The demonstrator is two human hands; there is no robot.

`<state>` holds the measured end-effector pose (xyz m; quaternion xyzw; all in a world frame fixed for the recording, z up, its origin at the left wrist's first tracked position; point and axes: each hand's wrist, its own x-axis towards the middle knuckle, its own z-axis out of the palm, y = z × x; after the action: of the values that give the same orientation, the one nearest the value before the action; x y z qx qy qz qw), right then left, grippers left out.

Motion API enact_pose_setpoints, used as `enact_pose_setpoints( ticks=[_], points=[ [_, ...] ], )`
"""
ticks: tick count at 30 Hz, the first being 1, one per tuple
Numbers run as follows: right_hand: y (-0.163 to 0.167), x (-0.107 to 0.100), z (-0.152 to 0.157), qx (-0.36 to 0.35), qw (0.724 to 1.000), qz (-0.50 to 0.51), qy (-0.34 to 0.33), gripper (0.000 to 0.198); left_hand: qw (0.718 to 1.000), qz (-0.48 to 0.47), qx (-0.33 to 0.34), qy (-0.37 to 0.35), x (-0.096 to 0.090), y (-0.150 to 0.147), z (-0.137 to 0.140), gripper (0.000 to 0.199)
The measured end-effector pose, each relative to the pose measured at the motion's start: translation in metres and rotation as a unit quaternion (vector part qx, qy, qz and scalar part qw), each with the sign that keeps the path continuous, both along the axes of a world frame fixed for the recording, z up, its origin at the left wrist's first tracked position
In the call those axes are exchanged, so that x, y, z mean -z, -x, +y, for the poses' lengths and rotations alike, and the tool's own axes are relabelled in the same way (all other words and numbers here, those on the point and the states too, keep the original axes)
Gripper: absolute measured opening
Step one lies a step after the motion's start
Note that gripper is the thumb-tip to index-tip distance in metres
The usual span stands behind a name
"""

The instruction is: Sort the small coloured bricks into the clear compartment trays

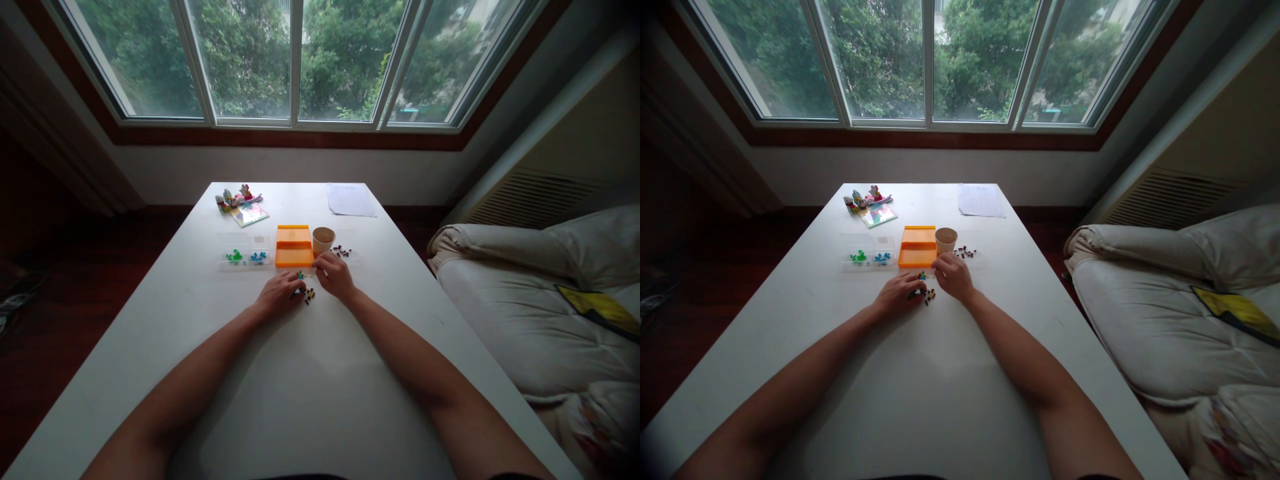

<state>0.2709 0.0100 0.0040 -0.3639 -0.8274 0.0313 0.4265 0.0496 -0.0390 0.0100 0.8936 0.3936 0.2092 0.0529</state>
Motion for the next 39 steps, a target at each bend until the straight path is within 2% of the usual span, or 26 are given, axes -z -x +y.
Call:
enact_pose_setpoints(
  ticks=[4,8,13,20,25,32,39],
  points=[
    [0.002,0.006,0.002,-0.021,0.998,-0.034,0.044,0.019,1.000,-0.001,-0.016,-0.001,0.001,-0.002,0.000,0.010],
    [-0.004,0.011,0.008,-0.005,0.993,-0.067,0.094,0.016,1.000,-0.007,-0.018,0.004,0.003,-0.003,0.000,0.011],
    [-0.002,0.012,0.008,0.008,0.985,-0.120,0.124,0.008,1.000,0.004,-0.011,0.004,0.002,-0.001,0.000,0.011],
    [0.000,0.007,0.005,0.022,0.978,-0.170,0.118,0.008,1.000,0.009,-0.002,0.007,-0.001,0.000,0.000,0.013],
    [0.001,0.007,0.005,0.018,0.982,-0.151,0.111,0.004,1.000,-0.009,-0.004,0.009,-0.003,0.002,0.000,0.016],
    [0.003,0.008,0.005,0.045,0.987,-0.044,0.148,0.004,0.992,-0.038,-0.124,0.002,0.003,0.010,0.008,0.018],
    [0.006,0.012,0.007,-0.018,0.975,0.064,0.213,0.011,0.967,-0.095,-0.238,0.012,0.008,0.022,0.017,0.032]
  ],
)
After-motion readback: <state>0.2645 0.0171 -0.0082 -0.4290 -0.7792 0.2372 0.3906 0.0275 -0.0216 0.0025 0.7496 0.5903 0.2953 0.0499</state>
